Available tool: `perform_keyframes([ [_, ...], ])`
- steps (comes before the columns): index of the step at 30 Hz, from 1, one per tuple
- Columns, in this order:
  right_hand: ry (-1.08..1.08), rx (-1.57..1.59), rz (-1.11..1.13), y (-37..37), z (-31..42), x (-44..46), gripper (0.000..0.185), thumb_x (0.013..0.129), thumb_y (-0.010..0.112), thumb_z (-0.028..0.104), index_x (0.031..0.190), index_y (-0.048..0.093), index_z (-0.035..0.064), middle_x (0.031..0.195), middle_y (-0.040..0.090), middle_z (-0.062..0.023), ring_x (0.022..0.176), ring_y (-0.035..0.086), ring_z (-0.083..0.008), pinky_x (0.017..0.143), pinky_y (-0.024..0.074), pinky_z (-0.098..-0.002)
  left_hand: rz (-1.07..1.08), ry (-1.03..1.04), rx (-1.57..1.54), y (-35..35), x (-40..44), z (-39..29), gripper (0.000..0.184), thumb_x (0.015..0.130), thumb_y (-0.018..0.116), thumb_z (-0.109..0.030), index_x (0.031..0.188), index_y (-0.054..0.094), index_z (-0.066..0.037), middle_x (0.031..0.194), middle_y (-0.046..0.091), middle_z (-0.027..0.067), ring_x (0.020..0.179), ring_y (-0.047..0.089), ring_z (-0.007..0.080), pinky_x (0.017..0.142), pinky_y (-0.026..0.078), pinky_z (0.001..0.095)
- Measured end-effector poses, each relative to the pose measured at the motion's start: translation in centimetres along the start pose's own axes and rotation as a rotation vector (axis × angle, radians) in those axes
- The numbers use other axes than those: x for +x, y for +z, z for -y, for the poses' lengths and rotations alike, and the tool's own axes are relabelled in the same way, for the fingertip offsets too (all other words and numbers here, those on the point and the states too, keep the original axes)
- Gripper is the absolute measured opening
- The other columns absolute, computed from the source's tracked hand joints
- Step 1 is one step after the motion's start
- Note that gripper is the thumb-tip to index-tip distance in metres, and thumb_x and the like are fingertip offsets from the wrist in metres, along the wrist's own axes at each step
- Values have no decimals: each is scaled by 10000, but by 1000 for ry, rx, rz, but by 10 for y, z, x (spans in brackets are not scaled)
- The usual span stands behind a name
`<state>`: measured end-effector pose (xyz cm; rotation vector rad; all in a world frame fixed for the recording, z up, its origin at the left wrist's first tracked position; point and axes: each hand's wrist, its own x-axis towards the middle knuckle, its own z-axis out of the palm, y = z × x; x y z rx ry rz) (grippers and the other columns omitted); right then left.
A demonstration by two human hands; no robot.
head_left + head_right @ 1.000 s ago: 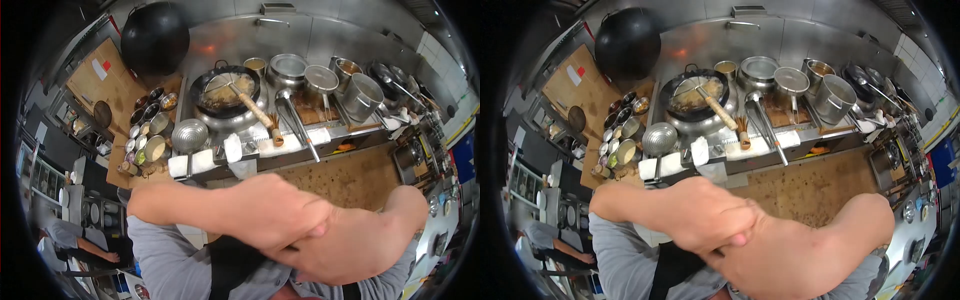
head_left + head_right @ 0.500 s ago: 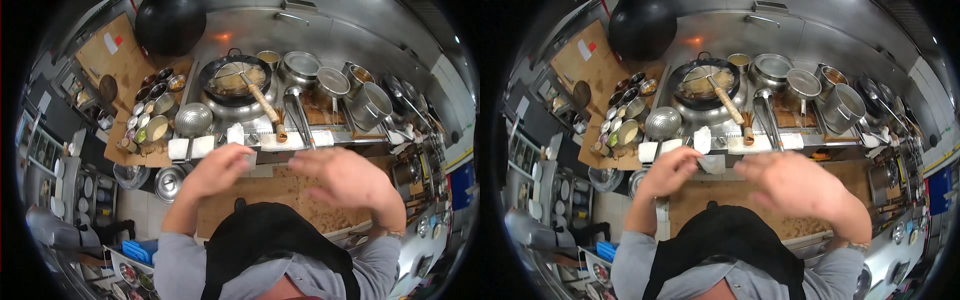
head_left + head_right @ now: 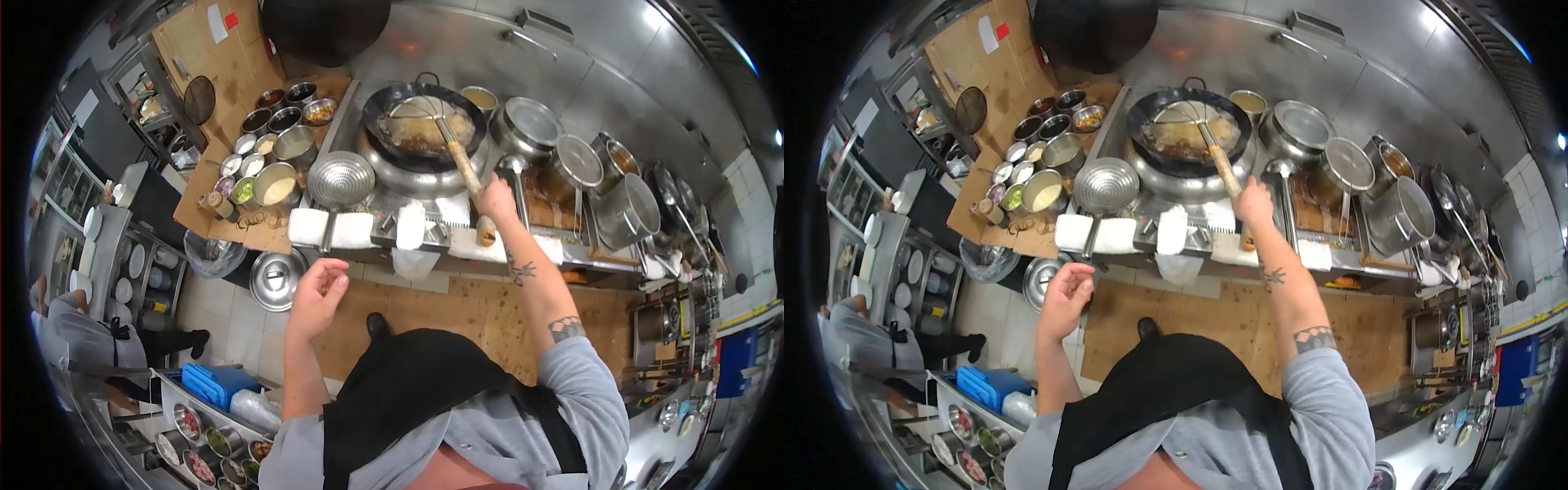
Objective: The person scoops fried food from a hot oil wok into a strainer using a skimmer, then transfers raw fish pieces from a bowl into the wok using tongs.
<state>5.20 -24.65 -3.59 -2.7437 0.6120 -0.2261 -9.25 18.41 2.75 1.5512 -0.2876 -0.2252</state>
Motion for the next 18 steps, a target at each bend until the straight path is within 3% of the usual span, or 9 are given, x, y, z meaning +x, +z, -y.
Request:
perform_keyframes([
  [1, 39, 0, 64, 14, 4, 7, 887, 797, 715, 332, 1493, 279, -3, 1315, 496, -317, 1209, 533, -449, 1003, 469, -472, 3, 26, 62, -5, 8, -2, 182, 973, 612, -131, 1129, 583, -43, 900, 565, -46, 755, 470, 16, 665, 401, 191],
  [4, 29, -10, 62, 48, 15, 15, 878, 834, 683, 288, 1517, 206, 10, 1333, 482, -312, 1187, 548, -454, 979, 483, -476, 81, 35, -22, -23, 29, -2, 181, 972, 612, -120, 1133, 580, -41, 908, 568, -46, 758, 473, 15, 665, 400, 187],
  [7, 121, -78, 40, 67, 24, 21, 834, 827, 676, 235, 1507, 241, 27, 1282, 537, -306, 1157, 576, -439, 961, 490, -478, 153, -41, -88, -42, 49, 14, 178, 970, 610, -104, 1133, 578, -38, 898, 567, -42, 753, 472, 17, 671, 406, 190],
  [10, 175, 53, 205, 41, 52, 16, 762, 816, 622, 155, 1484, 279, 23, 1205, 600, -282, 1158, 592, -395, 967, 479, -473, 203, -76, -112, -49, 61, 26, 180, 968, 603, -103, 1129, 569, -31, 876, 556, -18, 751, 488, 48, 674, 424, 205],
  [11, 77, 183, 35, 47, 48, 12, 623, 808, 610, 128, 1393, 420, 22, 1131, 638, -285, 1123, 619, -382, 968, 478, -452, 207, -82, -123, -50, 64, 28, 173, 969, 607, -103, 1123, 576, -30, 887, 563, -24, 759, 487, 36, 678, 422, 200],
  [14, 0, 447, -170, 58, 28, 16, 517, 802, 609, 112, 1302, 516, 19, 1151, 636, -276, 1117, 614, -401, 967, 477, -436, 187, -81, -138, -57, 71, 32, 161, 971, 608, -99, 1113, 585, -27, 900, 570, -28, 771, 491, 27, 688, 425, 196],
  [16, 99, 470, -211, 43, 25, 23, 472, 796, 587, 100, 1256, 549, 1, 1127, 648, -269, 1091, 620, -409, 948, 477, -441, 163, -81, -152, -60, 76, 35, 157, 971, 605, -94, 1111, 585, -25, 900, 570, -28, 775, 494, 29, 692, 428, 197],
  [18, 118, 427, -113, 31, 4, 51, 393, 801, 561, 110, 1172, 585, -15, 1080, 658, -280, 1058, 627, -424, 923, 485, -449, 142, -93, -169, -62, 76, 39, 157, 971, 602, -88, 1113, 585, -23, 900, 569, -27, 778, 495, 30, 696, 430, 198],
])
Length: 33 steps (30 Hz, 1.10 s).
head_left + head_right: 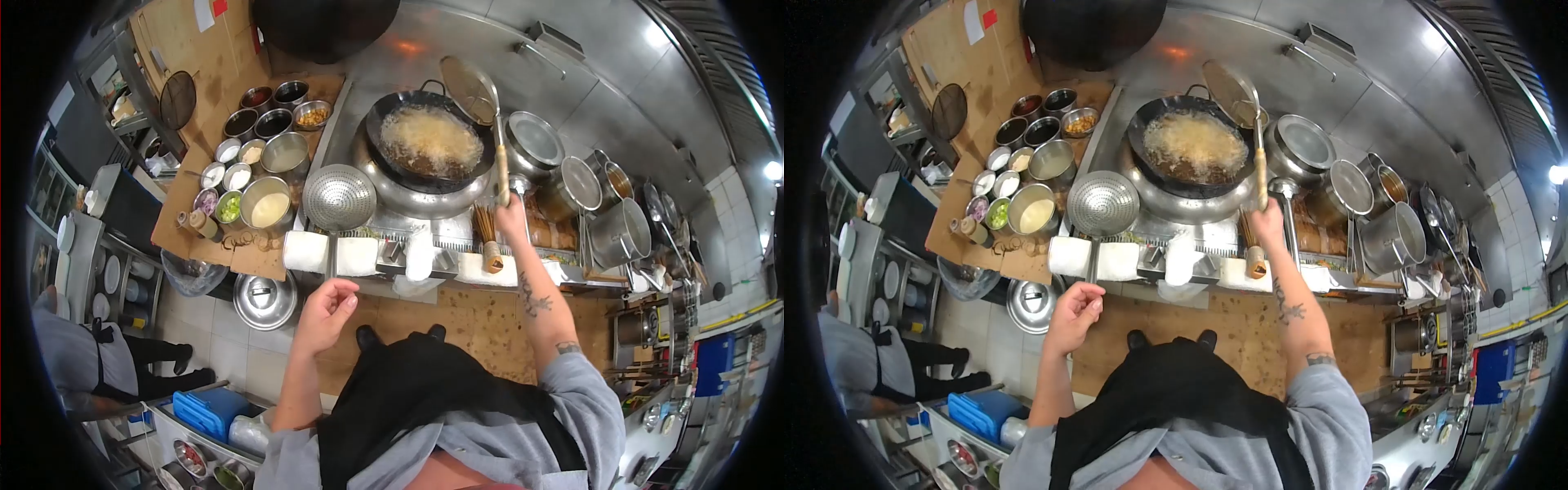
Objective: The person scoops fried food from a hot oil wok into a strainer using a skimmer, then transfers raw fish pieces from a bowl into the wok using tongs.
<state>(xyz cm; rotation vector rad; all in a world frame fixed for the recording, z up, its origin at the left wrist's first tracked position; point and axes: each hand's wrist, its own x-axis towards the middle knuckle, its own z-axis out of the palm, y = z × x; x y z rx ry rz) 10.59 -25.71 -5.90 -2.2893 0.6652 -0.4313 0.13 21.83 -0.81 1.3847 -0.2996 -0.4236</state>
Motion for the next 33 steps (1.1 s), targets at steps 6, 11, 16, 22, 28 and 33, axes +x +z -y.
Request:
perform_keyframes([
  [6, -48, -150, -194, 8, 1, 24, 299, 823, 529, 87, 1089, 604, -26, 868, 669, -202, 774, 673, -280, 669, 522, -404, -35, 29, -36, 25, 1, -4, 154, 968, 593, -68, 1115, 589, -22, 893, 575, -28, 781, 505, 35, 708, 434, 203],
  [11, 184, 198, 153, 2, 22, 9, 213, 871, 528, 63, 1055, 572, -35, 789, 622, -161, 591, 609, -265, 508, 491, -411, -33, 61, -20, 52, 3, -3, 158, 963, 599, -69, 1116, 593, -28, 887, 577, -27, 773, 509, 38, 704, 435, 207],
  [16, 328, 530, 414, -7, 20, 17, 60, 885, 506, -14, 937, 533, -26, 638, 530, -105, 477, 514, -211, 419, 431, -362, -94, 93, 8, 62, -2, -8, 158, 966, 594, -71, 1117, 591, -27, 892, 580, -23, 755, 506, 44, 689, 433, 206],
  [22, 391, 598, 596, -34, 41, 12, 76, 885, 504, -16, 847, 542, -70, 688, 547, -130, 529, 534, -230, 454, 452, -356, -131, 73, 11, 72, -7, -3, 165, 965, 598, -90, 1114, 579, -21, 853, 567, -8, 734, 505, 60, 666, 431, 212],
  [28, 535, 865, 660, -34, 30, 25, 86, 880, 510, -7, 928, 500, -78, 736, 541, -123, 589, 542, -195, 492, 466, -312, -88, 66, 18, 83, 3, -9, 169, 964, 603, -96, 1111, 573, -18, 838, 557, -1, 721, 498, 66, 654, 425, 210],
  [33, 571, 1017, 549, -45, 43, 14, 105, 878, 511, -26, 969, 473, -61, 780, 550, -126, 608, 545, -182, 483, 461, -308, -42, 59, 23, 87, 13, -9, 171, 966, 602, -97, 1114, 575, -18, 853, 559, -8, 735, 495, 62, 667, 427, 212],
])
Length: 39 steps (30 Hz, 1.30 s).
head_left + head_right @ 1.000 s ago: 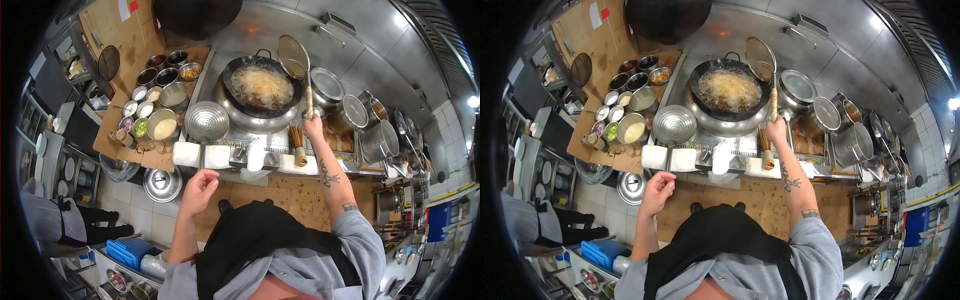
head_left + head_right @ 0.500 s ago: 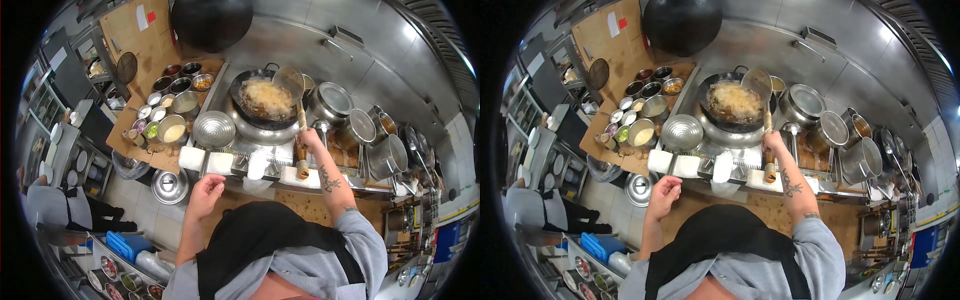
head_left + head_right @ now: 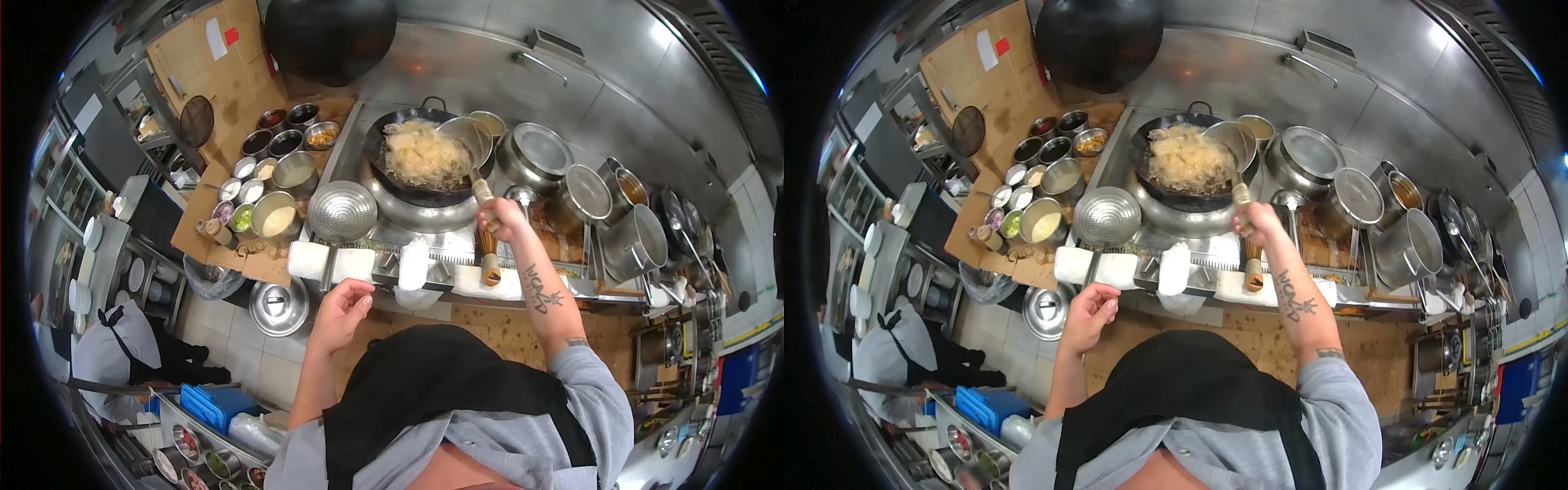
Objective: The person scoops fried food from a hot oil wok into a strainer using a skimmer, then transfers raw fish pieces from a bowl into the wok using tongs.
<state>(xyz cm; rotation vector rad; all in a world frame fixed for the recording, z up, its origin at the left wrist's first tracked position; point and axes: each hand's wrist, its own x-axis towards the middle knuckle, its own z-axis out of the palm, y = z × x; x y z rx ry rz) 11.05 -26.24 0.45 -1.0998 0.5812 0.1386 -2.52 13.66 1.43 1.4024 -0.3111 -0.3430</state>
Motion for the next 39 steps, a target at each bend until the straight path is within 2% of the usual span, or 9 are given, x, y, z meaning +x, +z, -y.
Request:
perform_keyframes([
  [5, -52, -262, 20, 35, -19, -8, 66, 879, 509, -33, 926, 487, -74, 763, 552, -128, 596, 543, -198, 478, 469, -336, 34, -6, -23, 6, 3, -1, 169, 967, 602, -98, 1119, 581, -28, 873, 561, -24, 763, 496, 54, 693, 434, 215],
  [9, 90, 4, 81, 14, 6, 18, 118, 906, 478, 5, 988, 444, -73, 763, 549, -114, 585, 543, -174, 479, 471, -296, 39, 8, -38, 5, 1, 4, 167, 966, 598, -90, 1116, 577, -22, 851, 554, -13, 744, 493, 63, 676, 428, 217],
  [12, 7, -185, 130, 49, -9, -16, 135, 888, 500, -6, 987, 442, -77, 786, 538, -110, 582, 527, -133, 471, 453, -254, 33, 6, -26, 5, 3, 5, 161, 966, 590, -77, 1111, 571, -10, 822, 547, 3, 714, 488, 74, 649, 418, 219],
  [16, 253, 202, 287, 5, 16, 6, 194, 881, 471, -23, 1056, 405, -73, 804, 526, -118, 578, 535, -162, 470, 455, -255, 20, 34, -54, 2, 1, 4, 168, 963, 599, -86, 1117, 578, -20, 840, 553, -9, 737, 492, 65, 670, 424, 217],
  [19, 142, 152, 241, -2, 12, -8, 223, 882, 481, 4, 1080, 408, -71, 860, 526, -130, 616, 516, -116, 468, 431, -217, 15, 19, -48, -1, 0, 3, 171, 962, 604, -90, 1117, 582, -22, 847, 556, -16, 747, 495, 61, 680, 427, 217],
  [26, -134, -187, 70, 16, -14, -27, 125, 863, 518, -27, 979, 488, -63, 744, 564, -123, 573, 540, -165, 465, 444, -296, 3, 12, -75, 3, -1, -3, 165, 961, 605, -87, 1110, 583, -20, 833, 545, -19, 743, 491, 60, 677, 423, 217],
  [29, -150, -177, 98, -25, 0, -20, 139, 864, 510, -29, 1002, 497, -36, 762, 575, -111, 564, 543, -169, 441, 434, -309, 9, 11, -55, 6, -1, -4, 163, 960, 605, -83, 1108, 581, -20, 835, 545, -16, 742, 491, 61, 677, 423, 217],
  [37, -329, -506, -73, -35, -14, -4, 153, 845, 511, -29, 983, 567, 6, 727, 568, -72, 519, 537, -149, 415, 425, -305, 39, 23, -58, 15, 3, -7, 157, 963, 601, -82, 1106, 576, -22, 835, 545, -16, 736, 486, 60, 673, 421, 214],
  [39, -302, -434, -66, -37, -15, 0, 196, 845, 510, -31, 1023, 581, 11, 734, 574, -71, 512, 534, -148, 410, 419, -307, 33, 29, -52, 17, 3, -7, 157, 963, 602, -85, 1104, 577, -23, 831, 545, -17, 733, 486, 59, 669, 421, 213],
])
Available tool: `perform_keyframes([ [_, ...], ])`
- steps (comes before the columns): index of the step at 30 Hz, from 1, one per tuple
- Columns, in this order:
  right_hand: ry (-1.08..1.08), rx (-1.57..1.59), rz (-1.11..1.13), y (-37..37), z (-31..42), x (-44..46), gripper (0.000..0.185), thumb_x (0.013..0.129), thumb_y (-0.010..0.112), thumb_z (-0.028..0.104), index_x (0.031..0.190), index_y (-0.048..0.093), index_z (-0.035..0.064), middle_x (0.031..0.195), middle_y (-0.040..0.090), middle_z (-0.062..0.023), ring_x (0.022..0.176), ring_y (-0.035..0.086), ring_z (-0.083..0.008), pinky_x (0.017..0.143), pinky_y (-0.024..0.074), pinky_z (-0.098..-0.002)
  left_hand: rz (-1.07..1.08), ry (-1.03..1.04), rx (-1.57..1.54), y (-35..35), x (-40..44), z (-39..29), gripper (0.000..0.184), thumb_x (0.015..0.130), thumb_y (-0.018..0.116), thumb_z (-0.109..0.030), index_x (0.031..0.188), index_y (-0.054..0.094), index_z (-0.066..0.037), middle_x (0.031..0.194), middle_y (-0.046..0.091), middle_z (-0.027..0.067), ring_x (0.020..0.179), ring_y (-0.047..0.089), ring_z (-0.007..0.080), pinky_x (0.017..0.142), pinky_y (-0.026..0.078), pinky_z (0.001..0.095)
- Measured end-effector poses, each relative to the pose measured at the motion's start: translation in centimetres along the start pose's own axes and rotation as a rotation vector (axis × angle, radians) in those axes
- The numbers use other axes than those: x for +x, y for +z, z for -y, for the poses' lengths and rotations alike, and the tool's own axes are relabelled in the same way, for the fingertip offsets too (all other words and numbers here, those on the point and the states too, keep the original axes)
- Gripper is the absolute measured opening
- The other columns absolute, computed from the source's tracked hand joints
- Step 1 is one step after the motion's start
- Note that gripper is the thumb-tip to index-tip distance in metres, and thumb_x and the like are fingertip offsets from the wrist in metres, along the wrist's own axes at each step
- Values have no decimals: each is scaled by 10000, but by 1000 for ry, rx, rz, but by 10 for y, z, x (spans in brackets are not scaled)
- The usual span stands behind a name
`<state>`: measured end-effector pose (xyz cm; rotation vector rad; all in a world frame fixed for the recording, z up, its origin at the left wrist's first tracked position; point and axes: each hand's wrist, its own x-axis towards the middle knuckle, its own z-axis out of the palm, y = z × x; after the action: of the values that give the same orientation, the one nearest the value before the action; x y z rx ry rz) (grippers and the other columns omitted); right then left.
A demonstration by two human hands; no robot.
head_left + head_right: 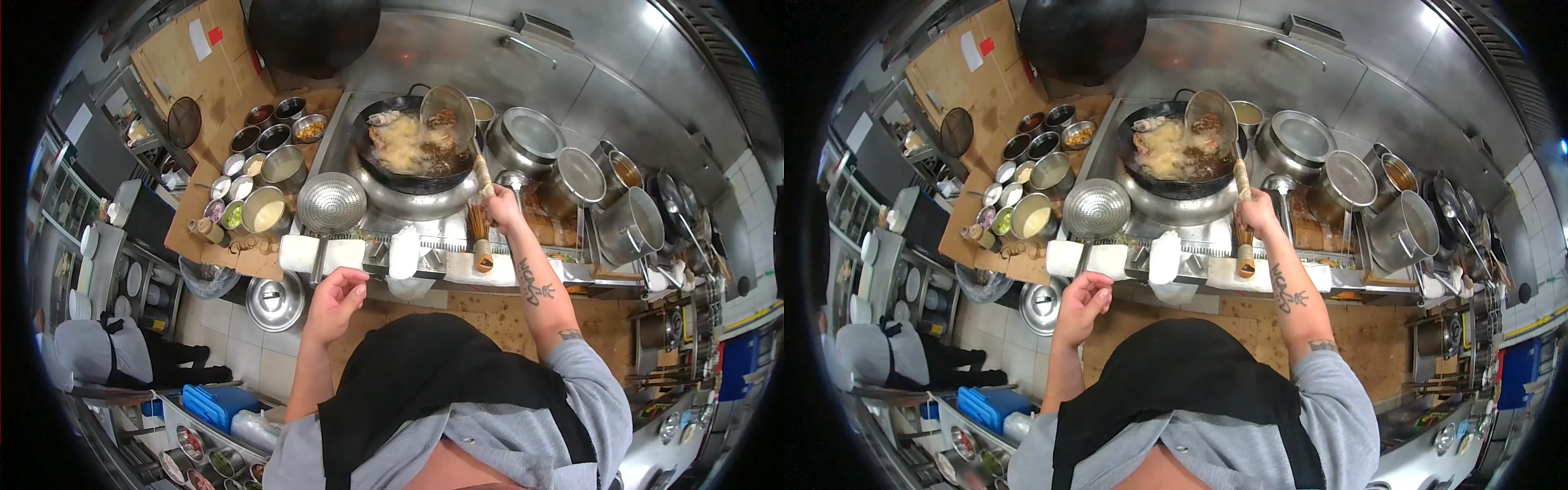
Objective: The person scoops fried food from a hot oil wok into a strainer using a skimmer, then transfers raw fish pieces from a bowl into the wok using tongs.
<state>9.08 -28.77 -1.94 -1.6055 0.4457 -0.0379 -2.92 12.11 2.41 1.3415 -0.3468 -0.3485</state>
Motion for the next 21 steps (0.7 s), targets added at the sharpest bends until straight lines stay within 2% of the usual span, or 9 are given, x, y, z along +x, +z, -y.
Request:
perform_keyframes([
  [4, 63, 52, -5, -3, -5, 1, 298, 841, 516, -38, 1123, 598, 15, 741, 587, -69, 514, 532, -139, 408, 416, -308, -27, -1, 4, 1, -3, 1, 158, 963, 605, -91, 1103, 578, -23, 826, 544, -19, 726, 485, 58, 662, 419, 213],
  [10, -190, -165, -169, -3, -25, 17, 470, 795, 547, -55, 1257, 581, 21, 707, 575, -49, 519, 522, -118, 420, 408, -299, -36, 4, 0, -1, -5, 1, 162, 961, 606, -90, 1104, 580, -20, 829, 546, -18, 732, 489, 59, 667, 422, 212],
  [11, -153, -338, -117, -15, -21, 16, 530, 780, 550, -40, 1309, 556, -3, 831, 654, -116, 630, 610, -165, 543, 494, -312, -26, 3, 2, -1, -4, -1, 163, 960, 606, -89, 1105, 579, -19, 831, 547, -17, 734, 490, 60, 669, 423, 213],
  [14, -463, -590, -334, -27, -62, 42, 583, 782, 546, -17, 1364, 503, -33, 1059, 684, -206, 875, 677, -244, 780, 535, -328, -47, -18, -11, -2, -2, 1, 169, 961, 604, -86, 1110, 575, -12, 837, 548, -12, 741, 494, 63, 673, 427, 215],
  [15, -374, -613, -312, -21, -49, 24, 644, 785, 553, 6, 1413, 432, -59, 1259, 616, -255, 1122, 630, -296, 971, 470, -338, -42, -9, -19, -1, 0, 2, 171, 961, 604, -86, 1111, 574, -11, 837, 548, -11, 741, 494, 64, 674, 428, 216],
  [18, -392, -579, -351, -4, -39, -8, 655, 802, 605, 80, 1414, 416, -54, 1252, 580, -326, 1205, 566, -409, 1029, 446, -411, -35, 4, -30, -2, -1, 4, 177, 960, 605, -85, 1116, 571, -9, 836, 548, -8, 739, 495, 65, 675, 430, 218],
  [19, -370, -593, -372, 1, -37, -17, 676, 803, 592, 64, 1434, 383, -58, 1243, 591, -320, 1184, 583, -409, 1022, 449, -405, -29, 4, -29, -1, -1, 3, 178, 959, 606, -85, 1116, 571, -9, 835, 548, -8, 737, 495, 65, 675, 430, 218],
  [21, -339, -528, -365, 6, -31, -38, 658, 798, 563, 24, 1429, 397, -63, 1252, 602, -283, 1157, 608, -340, 995, 461, -369, -26, 2, -26, -1, 1, 4, 179, 959, 606, -84, 1117, 571, -9, 834, 548, -7, 734, 494, 65, 674, 429, 216],
])
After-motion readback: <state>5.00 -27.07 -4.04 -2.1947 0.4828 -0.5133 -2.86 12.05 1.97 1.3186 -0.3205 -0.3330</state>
